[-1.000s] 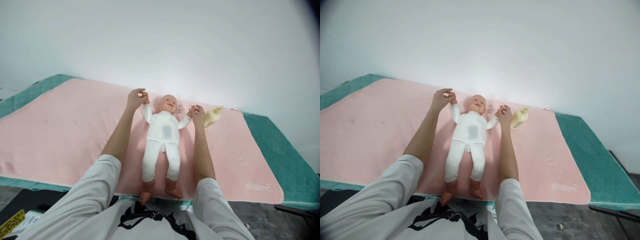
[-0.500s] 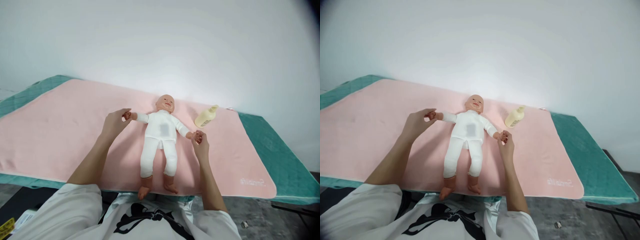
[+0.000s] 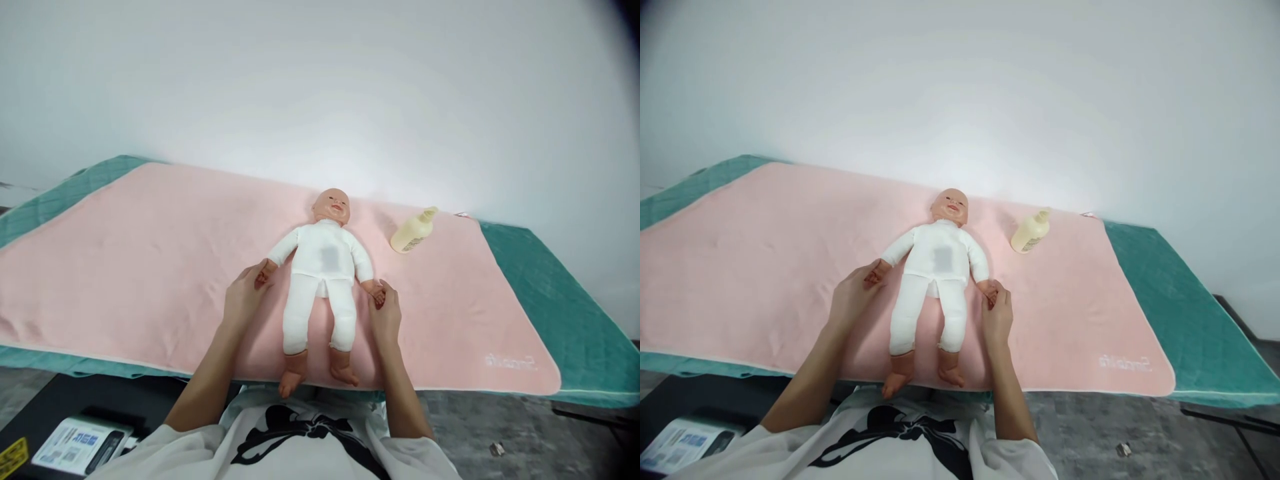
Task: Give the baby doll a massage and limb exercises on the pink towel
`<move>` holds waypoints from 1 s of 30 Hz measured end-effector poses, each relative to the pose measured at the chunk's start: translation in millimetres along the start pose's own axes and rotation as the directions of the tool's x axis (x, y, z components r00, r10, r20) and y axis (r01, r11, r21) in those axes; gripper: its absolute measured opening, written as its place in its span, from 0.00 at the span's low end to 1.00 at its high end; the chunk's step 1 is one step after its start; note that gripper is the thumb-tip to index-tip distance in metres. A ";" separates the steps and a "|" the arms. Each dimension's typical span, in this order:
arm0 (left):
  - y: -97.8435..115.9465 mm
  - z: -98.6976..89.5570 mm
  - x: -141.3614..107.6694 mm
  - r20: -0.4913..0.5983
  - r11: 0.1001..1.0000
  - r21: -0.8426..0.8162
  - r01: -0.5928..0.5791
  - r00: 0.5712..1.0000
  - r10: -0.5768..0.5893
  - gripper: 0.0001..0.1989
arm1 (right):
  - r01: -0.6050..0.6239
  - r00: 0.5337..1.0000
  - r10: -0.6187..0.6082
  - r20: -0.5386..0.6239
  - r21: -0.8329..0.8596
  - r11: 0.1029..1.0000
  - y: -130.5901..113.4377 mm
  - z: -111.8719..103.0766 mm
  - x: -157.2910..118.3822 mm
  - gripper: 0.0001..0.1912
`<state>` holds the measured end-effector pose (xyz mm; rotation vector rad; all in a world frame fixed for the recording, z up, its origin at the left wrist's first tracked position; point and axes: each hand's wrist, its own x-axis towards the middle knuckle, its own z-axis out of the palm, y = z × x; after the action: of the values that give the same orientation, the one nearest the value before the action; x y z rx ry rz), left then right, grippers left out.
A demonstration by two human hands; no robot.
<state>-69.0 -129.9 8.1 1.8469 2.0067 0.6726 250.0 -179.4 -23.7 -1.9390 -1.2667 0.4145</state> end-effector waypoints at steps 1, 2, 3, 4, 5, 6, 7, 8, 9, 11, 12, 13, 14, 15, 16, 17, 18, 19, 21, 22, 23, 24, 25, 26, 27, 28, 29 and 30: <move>0.3 1.8 -2.2 0.011 1.000 0.001 -0.003 1.000 0.003 0.27 | 0.015 1.000 -0.015 -0.003 -0.018 1.000 -0.8 0.0 -0.1 0.26; 0.4 3.3 -4.0 0.017 1.000 0.002 -0.008 1.000 0.008 0.27 | 0.028 1.000 -0.028 -0.005 -0.034 0.999 -1.2 0.2 -0.1 0.25; 0.4 4.6 -5.6 0.017 1.000 0.006 -0.014 1.000 0.014 0.26 | 0.038 0.999 -0.038 -0.003 -0.046 0.998 -1.2 0.6 0.0 0.25; 0.2 5.6 -6.8 0.012 1.000 0.014 -0.021 1.000 0.021 0.26 | 0.043 0.999 -0.043 0.000 -0.052 0.998 -1.0 1.0 0.2 0.24; -0.2 6.2 -7.7 0.007 0.999 0.026 -0.027 1.000 0.027 0.26 | 0.042 0.999 -0.042 0.003 -0.049 0.998 -0.5 1.4 0.3 0.24; -0.7 6.5 -8.0 0.003 0.999 0.041 -0.031 1.000 0.031 0.26 | 0.035 0.999 -0.035 0.003 -0.039 0.999 0.2 1.8 0.4 0.25; -1.3 6.2 -8.0 0.003 0.998 0.057 -0.035 0.999 0.035 0.26 | 0.025 1.000 -0.025 0.001 -0.024 0.999 1.0 1.9 0.5 0.25; -1.9 5.5 -7.4 0.006 0.997 0.070 -0.037 0.999 0.037 0.26 | 0.013 1.000 -0.013 -0.006 -0.005 1.000 1.9 1.9 0.6 0.25; -2.5 4.3 -6.4 0.010 0.996 0.079 -0.035 0.999 0.034 0.26 | 0.003 1.000 -0.002 -0.017 0.015 1.000 2.9 1.6 0.9 0.25; -3.6 0.6 -3.0 0.002 0.997 0.070 -0.018 1.000 0.018 0.27 | 0.003 0.999 0.000 -0.051 0.060 0.998 4.7 0.2 2.4 0.26; -4.0 -1.7 -0.7 -0.016 0.999 0.046 -0.004 1.000 0.004 0.28 | 0.019 0.997 -0.012 -0.076 0.084 0.996 5.3 -1.1 4.1 0.26; -4.4 -4.2 1.9 -0.043 1.000 0.006 0.011 0.999 -0.011 0.30 | 0.044 0.994 -0.033 -0.107 0.106 0.993 5.6 -2.8 6.6 0.26; -4.6 -6.6 5.0 -0.078 0.999 -0.048 0.023 0.997 -0.027 0.31 | 0.077 0.988 -0.059 -0.144 0.122 0.989 5.3 -5.0 10.4 0.25; -4.4 -9.1 8.3 -0.119 0.994 -0.107 0.027 0.992 -0.040 0.32 | 0.116 0.979 -0.091 -0.185 0.131 0.985 4.5 -7.4 15.4 0.25; -3.9 -11.3 11.9 -0.161 0.986 -0.165 0.022 0.986 -0.049 0.33 | 0.158 0.966 -0.125 -0.228 0.131 0.979 2.8 -10.2 21.9 0.25; -2.7 -13.5 15.7 -0.202 0.976 -0.218 0.008 0.978 -0.053 0.34 | 0.200 0.949 -0.161 -0.271 0.123 0.972 0.2 -13.0 29.9 0.25; -0.9 -15.5 19.8 -0.241 0.964 -0.264 -0.013 0.969 -0.053 0.34 | 0.244 0.931 -0.198 -0.306 0.120 0.962 -3.3 -15.7 39.1 0.25; 1.5 -17.4 24.0 -0.277 0.952 -0.303 -0.038 0.960 -0.050 0.34 | 0.290 0.912 -0.236 -0.336 0.120 0.950 -7.9 -18.1 49.4 0.25; 8.3 -21.1 33.1 -0.332 0.928 -0.361 -0.094 0.943 -0.033 0.32 | 0.357 0.892 -0.290 -0.347 0.147 0.922 -19.7 -21.2 72.0 0.25; 12.4 -22.9 38.1 -0.349 0.919 -0.375 -0.122 0.937 -0.018 0.32 | 0.381 0.885 -0.303 -0.353 0.177 0.907 -26.6 -21.5 83.6 0.26; 16.7 -24.6 43.6 -0.362 0.914 -0.377 -0.149 0.932 0.002 0.31 | 0.395 0.883 -0.310 -0.353 0.203 0.896 -33.8 -21.0 95.2 0.26; 21.1 -26.0 49.8 -0.372 0.914 -0.367 -0.171 0.928 0.024 0.30 | 0.404 0.882 -0.313 -0.352 0.224 0.887 -40.9 -19.5 106.5 0.25; 25.5 -27.0 56.8 -0.378 0.918 -0.347 -0.192 0.924 0.050 0.30 | 0.414 0.886 -0.329 -0.327 0.239 0.878 -47.7 -16.9 117.6 0.25; 29.9 -27.4 64.8 -0.388 0.923 -0.324 -0.206 0.919 0.069 0.30 | 0.424 0.888 -0.344 -0.307 0.255 0.869 -53.9 -13.5 128.2 0.24; 34.3 -27.0 73.8 -0.397 0.933 -0.296 -0.203 0.915 0.074 0.30 | 0.433 0.889 -0.357 -0.287 0.268 0.861 -59.3 -9.2 138.5 0.24; 38.8 -25.7 83.7 -0.399 0.946 -0.266 -0.188 0.914 0.069 0.30 | 0.444 0.888 -0.377 -0.262 0.280 0.852 -63.8 -4.2 148.3 0.24; 43.4 -23.4 94.3 -0.404 0.958 -0.233 -0.168 0.913 0.062 0.30 | 0.449 0.890 -0.397 -0.224 0.284 0.847 -67.6 1.3 157.6 0.24; 48.1 -20.3 105.5 -0.412 0.969 -0.199 -0.147 0.910 0.054 0.29 | 0.454 0.890 -0.415 -0.189 0.277 0.847 -70.6 7.3 166.4 0.23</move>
<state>-50.7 -25.4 59.1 1.7931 1.9708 1.3526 276.2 -14.9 46.6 -1.3361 -1.4162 0.2398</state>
